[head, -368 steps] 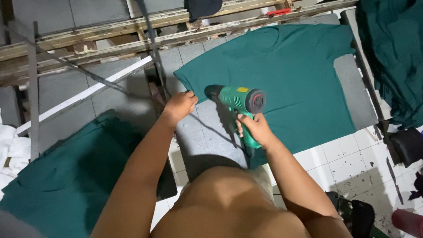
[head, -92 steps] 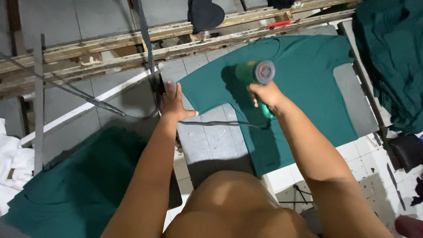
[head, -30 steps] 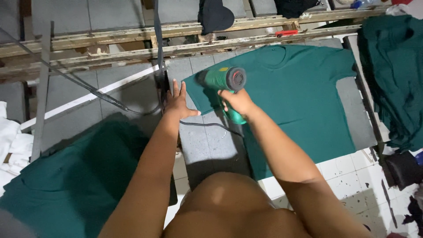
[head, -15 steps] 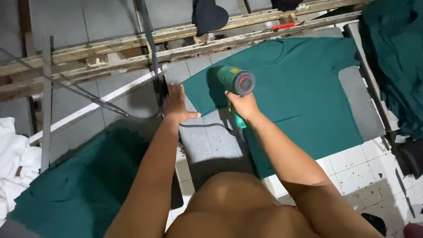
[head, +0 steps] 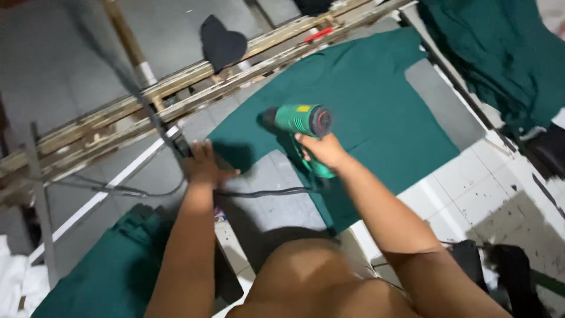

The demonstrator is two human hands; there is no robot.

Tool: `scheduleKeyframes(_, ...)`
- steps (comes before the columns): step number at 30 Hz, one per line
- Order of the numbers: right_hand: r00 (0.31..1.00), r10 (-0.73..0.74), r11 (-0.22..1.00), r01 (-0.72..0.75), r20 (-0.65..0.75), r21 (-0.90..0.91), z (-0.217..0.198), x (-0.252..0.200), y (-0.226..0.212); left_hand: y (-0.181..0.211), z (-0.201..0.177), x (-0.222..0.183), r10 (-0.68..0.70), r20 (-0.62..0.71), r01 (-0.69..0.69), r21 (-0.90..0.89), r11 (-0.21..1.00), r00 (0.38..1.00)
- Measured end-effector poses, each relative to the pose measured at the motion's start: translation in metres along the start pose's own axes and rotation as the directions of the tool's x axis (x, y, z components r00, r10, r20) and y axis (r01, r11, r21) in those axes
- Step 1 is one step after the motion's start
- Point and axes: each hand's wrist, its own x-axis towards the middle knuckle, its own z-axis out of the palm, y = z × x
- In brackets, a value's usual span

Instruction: The person trims a portion of a green t-shirt using a utility knife and then uses a heat gun to apply heat to the garment.

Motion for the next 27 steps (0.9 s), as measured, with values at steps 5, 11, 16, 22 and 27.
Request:
scheduleKeyframes(5,0.999,-0.023,0.999,0.025,-0.044,0.044,-0.019,-0.006,-0.007,0.011,-0.012,-0.004,0.001,0.015,0.000,-0.018,1.000,1.000)
scheduleKeyframes(11,0.993,0.003,1.000,0.000,-0.121,0.021,-0.039,0.006,0.009,0.031,-0.007,-0.005,-0.122,0.013,0.118,0.163,0.979,0.992)
scheduleKeyframes(16,0.998,-0.058,0.995,0.061,-0.037,0.080,-0.057,0.020,-0.013,0.038,0.030,0.012,0.024,-0.167,0.027,0.296,0.955,0.986)
scheduleKeyframes(22,0.999,-0.045,0.962,0.036,0.029,0.270,-0.068,0.066,-0.017,0.039,0.062,-0.003,0.108,-0.342,-0.018,0.254,0.967,0.934)
scheduleKeyframes(27,0.993,-0.002,0.989,0.019,-0.115,0.150,-0.053,0.140,0.013,0.085,0.089,-0.064,0.182,-0.696,-0.266,-0.013,0.964,0.695)
